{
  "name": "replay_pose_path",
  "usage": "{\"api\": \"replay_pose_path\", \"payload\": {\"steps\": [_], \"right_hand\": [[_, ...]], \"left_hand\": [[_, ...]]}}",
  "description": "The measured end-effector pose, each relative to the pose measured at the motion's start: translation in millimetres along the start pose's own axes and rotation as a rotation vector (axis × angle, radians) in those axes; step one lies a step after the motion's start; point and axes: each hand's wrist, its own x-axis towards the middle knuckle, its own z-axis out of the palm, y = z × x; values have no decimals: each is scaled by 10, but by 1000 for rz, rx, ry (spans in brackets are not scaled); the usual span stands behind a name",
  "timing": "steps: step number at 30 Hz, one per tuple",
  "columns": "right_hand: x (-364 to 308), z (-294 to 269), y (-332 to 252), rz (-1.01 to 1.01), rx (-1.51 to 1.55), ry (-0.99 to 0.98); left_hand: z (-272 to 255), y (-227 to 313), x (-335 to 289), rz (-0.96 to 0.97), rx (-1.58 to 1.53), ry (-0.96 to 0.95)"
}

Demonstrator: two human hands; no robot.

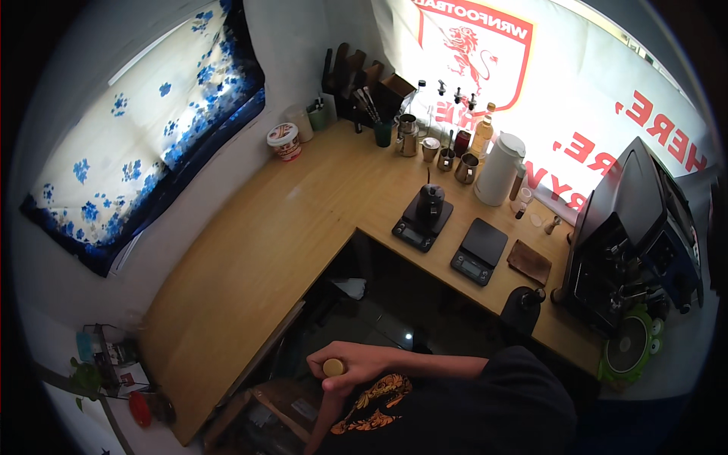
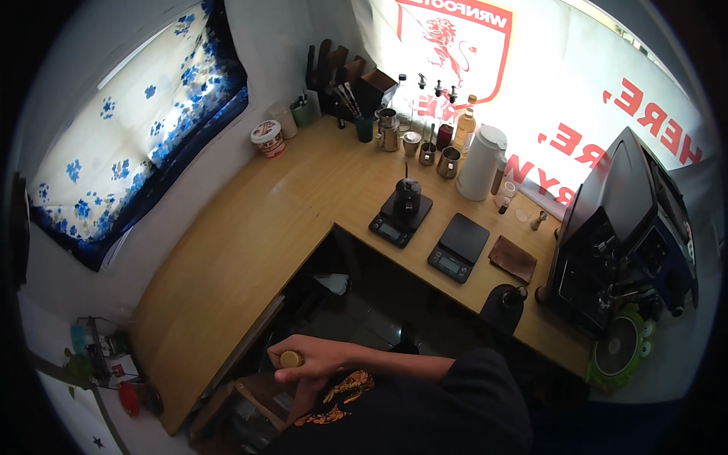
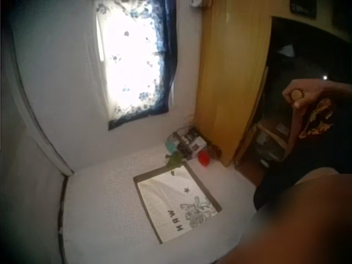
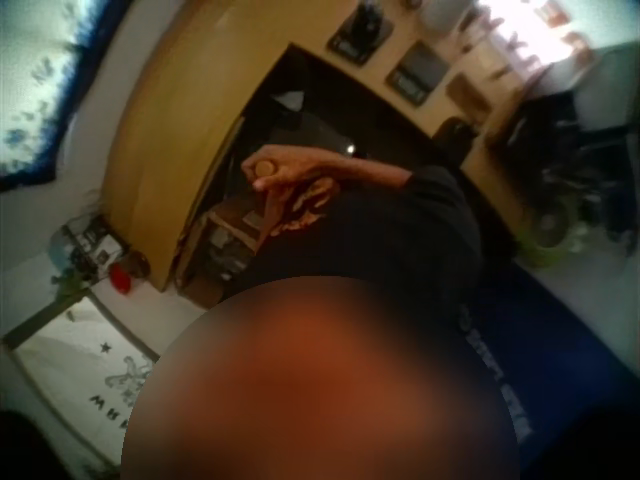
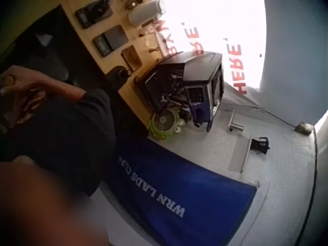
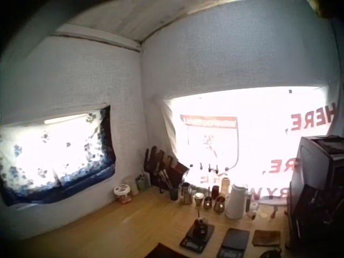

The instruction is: Organizes various syrup bottles and plastic cups from a storage box onto a counter.

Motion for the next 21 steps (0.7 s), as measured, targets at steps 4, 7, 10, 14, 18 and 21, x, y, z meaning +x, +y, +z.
{"api": "replay_pose_path", "payload": {"steps": [4,7,10,14,18,21], "right_hand": [[-260,-436,-415,6,67,6],[-498,-758,-592,-47,42,40],[-694,-1005,-741,-121,89,138],[-986,-1379,-904,-227,2,322],[-1380,-1736,-1326,-317,-40,640],[-1597,-1957,-1623,-476,56,776]], "left_hand": [[339,171,377,41,8,18],[567,226,634,84,5,34],[1448,949,1946,123,-7,64],[1722,1115,2236,117,-25,28],[2248,1803,2687,-250,-677,-289],[2333,1696,3050,-450,-1076,-467]]}}
